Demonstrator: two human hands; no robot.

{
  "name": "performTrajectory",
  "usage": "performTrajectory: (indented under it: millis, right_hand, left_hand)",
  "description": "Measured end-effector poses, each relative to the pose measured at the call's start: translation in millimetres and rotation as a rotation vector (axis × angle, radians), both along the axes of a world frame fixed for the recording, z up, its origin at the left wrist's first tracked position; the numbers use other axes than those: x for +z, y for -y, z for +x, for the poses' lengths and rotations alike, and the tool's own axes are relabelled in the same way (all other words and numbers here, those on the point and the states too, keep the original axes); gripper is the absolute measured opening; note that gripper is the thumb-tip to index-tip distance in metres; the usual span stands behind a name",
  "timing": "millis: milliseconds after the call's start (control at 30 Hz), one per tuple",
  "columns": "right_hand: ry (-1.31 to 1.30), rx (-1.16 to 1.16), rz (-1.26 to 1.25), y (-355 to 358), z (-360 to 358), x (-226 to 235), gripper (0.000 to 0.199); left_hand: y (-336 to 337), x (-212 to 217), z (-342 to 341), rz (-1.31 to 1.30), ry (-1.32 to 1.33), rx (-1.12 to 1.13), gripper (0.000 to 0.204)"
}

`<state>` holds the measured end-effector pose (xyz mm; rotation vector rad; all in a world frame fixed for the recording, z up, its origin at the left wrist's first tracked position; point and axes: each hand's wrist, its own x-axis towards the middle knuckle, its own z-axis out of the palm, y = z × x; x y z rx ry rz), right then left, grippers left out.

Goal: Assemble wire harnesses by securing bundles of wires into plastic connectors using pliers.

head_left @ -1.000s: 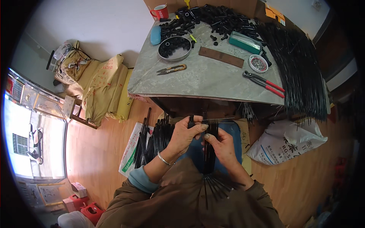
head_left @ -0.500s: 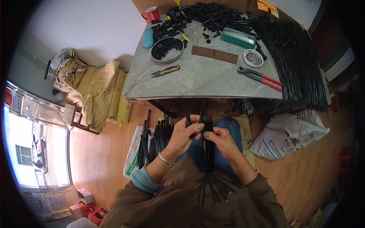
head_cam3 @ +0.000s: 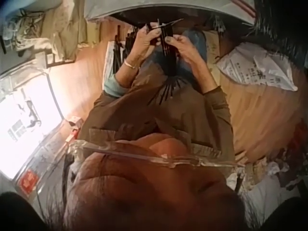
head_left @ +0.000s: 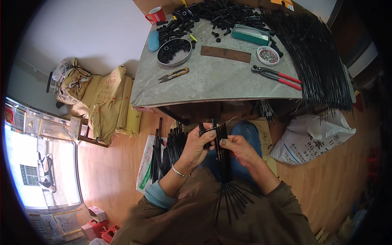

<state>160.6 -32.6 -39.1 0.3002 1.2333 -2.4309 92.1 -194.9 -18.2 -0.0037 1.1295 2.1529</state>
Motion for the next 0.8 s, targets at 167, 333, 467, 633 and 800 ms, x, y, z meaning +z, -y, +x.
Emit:
performTrajectory:
  millis: [167,333,467,633,800]
  right_hand:
    - [-0.049,0.021,0.005,-1,4,-1,0.033]
    - [-0.08,0.055,0.003,-1,7,1,0.034]
    - [-0.072,0.084,0.015,-1,11,13,0.034]
    - [-0.023,0.159,0.066,-9,17,7,0.034]
    - [-0.096,-0.051,0.224,1,14,12,0.025]
  left_hand:
    - [-2,4,2,0.056,-0.032,-0.061,0.018]
    - [2,8,9,0.033,-0.004,-0.072,0.021]
    - [5,12,5,0.088,0.002,-0.12,0.022]
    - [3,13,17,0.125,-0.011,-0.166,0.021]
    - [-2,16,17,-0.129,-0.123,-0.032,0.018]
